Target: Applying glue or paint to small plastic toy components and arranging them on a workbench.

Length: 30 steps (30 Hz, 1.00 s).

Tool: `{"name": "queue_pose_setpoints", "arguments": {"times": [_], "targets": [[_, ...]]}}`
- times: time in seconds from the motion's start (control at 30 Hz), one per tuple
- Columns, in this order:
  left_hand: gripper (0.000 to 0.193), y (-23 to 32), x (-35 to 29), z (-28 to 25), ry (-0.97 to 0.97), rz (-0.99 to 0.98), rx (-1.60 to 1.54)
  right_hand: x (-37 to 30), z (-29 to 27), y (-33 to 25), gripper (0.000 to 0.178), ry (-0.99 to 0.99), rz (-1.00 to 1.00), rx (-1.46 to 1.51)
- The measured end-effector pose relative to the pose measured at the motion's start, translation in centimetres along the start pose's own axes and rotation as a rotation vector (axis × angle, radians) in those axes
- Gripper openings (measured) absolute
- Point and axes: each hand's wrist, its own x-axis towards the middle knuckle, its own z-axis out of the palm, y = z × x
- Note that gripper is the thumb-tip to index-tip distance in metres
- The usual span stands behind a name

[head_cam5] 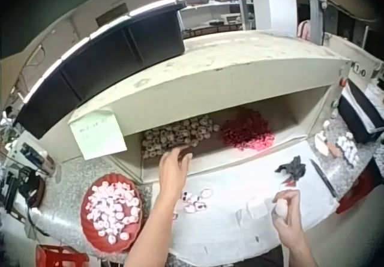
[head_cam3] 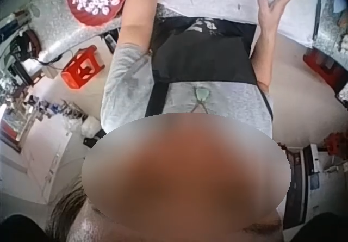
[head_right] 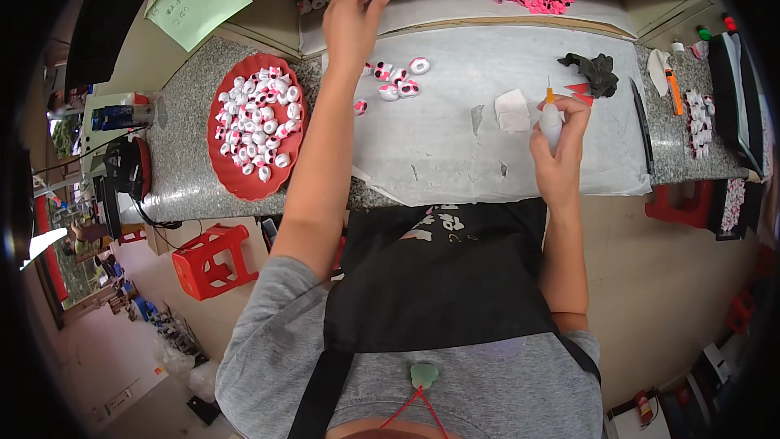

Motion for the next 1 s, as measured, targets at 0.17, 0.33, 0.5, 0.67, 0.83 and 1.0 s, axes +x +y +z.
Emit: {"name": "queue_pose_setpoints", "arguments": {"times": [0.17,0.33,0.5,0.67,0.83,1.0], "targets": [[0.029,-4.2,5.1,5.4,-0.123,0.038,0.501,-0.8,0.8,-2.5,0.024,-0.093,0.063,0.161],[0.025,-2.0,4.4,4.3,-0.163,0.085,0.507,-0.9,0.1,-2.4,0.033,-0.155,0.139,0.161],[0.027,1.5,0.0,-0.9,-0.146,-0.372,-0.927,-0.6,0.8,-5.5,0.038,-0.153,0.128,0.397],[0.031,5.9,-8.1,-4.6,-0.189,-0.482,-1.134,-1.3,0.2,-6.3,0.03,-0.04,0.151,0.57],[0.036,8.4,-11.8,-6.1,-0.145,-0.462,-1.332,-1.3,1.6,-8.0,0.028,0.085,-0.046,0.823],[0.035,8.9,-12.7,-6.9,-0.153,-0.404,-1.423,-2.8,2.1,-8.9,0.037,0.025,-0.408,0.412]]}}
